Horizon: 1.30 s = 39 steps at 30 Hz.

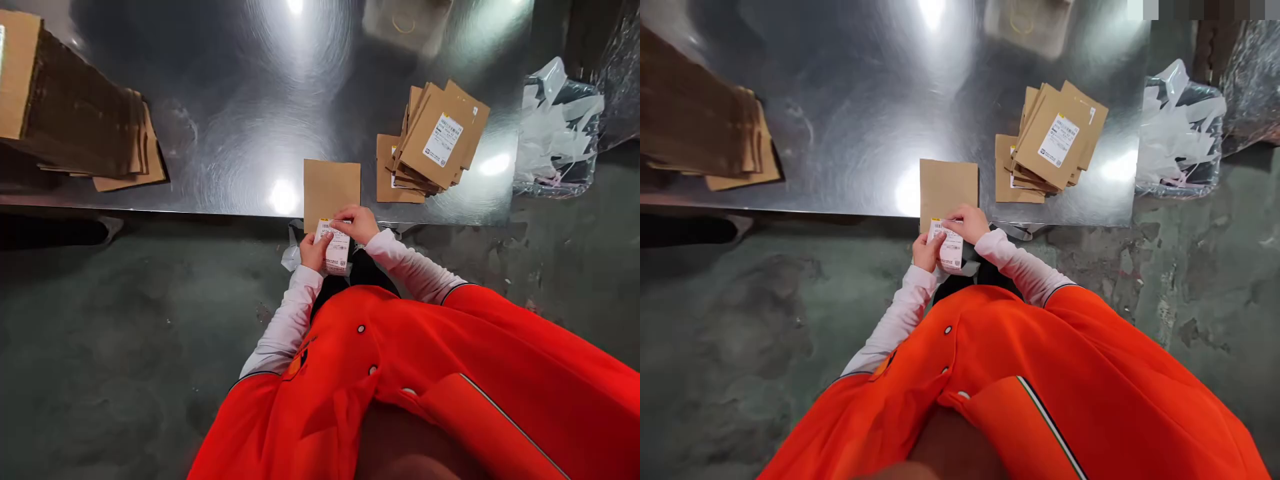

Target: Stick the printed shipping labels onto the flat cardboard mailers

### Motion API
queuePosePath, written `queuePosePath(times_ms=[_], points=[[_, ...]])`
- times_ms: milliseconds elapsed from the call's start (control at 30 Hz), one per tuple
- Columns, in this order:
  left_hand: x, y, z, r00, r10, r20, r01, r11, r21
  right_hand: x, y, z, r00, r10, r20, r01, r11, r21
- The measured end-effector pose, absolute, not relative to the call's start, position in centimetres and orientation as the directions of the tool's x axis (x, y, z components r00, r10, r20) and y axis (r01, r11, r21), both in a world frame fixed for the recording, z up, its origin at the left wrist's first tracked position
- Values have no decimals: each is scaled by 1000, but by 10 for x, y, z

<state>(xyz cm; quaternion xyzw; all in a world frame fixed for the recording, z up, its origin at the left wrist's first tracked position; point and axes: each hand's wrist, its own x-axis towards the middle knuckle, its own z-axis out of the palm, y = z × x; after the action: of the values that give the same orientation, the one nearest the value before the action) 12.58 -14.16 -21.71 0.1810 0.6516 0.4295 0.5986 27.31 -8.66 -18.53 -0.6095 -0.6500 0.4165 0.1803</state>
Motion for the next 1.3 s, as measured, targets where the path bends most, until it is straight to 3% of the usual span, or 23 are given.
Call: queuePosePath(times_ms=[133,267,467,700,800,867,933,1000,1100,1167,1300], points=[[118,-154,-228,-9,711,-703,-327,663,674,275,-90,-195,-236,927,-292,645,-75,-761],[116,-171,-244,130,624,-771,-280,769,575,277,-76,-204,-161,941,-298,691,-109,-715],[116,-171,-261,146,600,-786,-321,781,536,278,5,-235,15,986,-167,831,-105,-546],[112,-199,-282,67,530,-845,-246,830,501,277,26,-251,31,993,-118,887,-81,-455],[99,-231,-277,64,528,-847,-176,841,511,267,1,-250,-230,968,-98,899,173,-402],[87,-243,-266,83,542,-836,-150,837,527,261,-14,-249,-474,870,-134,830,391,-397],[75,-239,-251,93,584,-806,-141,809,570,261,-23,-247,-573,803,-162,780,474,-409],[67,-216,-237,48,670,-741,-151,738,657,266,-30,-242,-493,852,-178,823,391,-412],[72,-157,-222,-149,807,-572,-189,544,817,279,-51,-231,-66,973,-222,932,-19,-361],[85,-116,-216,-283,848,-449,-203,404,892,285,-71,-228,147,947,-287,924,-235,-302],[106,-73,-201,-264,890,-371,-267,302,915,282,-102,-234,172,898,-404,911,-302,-283]])
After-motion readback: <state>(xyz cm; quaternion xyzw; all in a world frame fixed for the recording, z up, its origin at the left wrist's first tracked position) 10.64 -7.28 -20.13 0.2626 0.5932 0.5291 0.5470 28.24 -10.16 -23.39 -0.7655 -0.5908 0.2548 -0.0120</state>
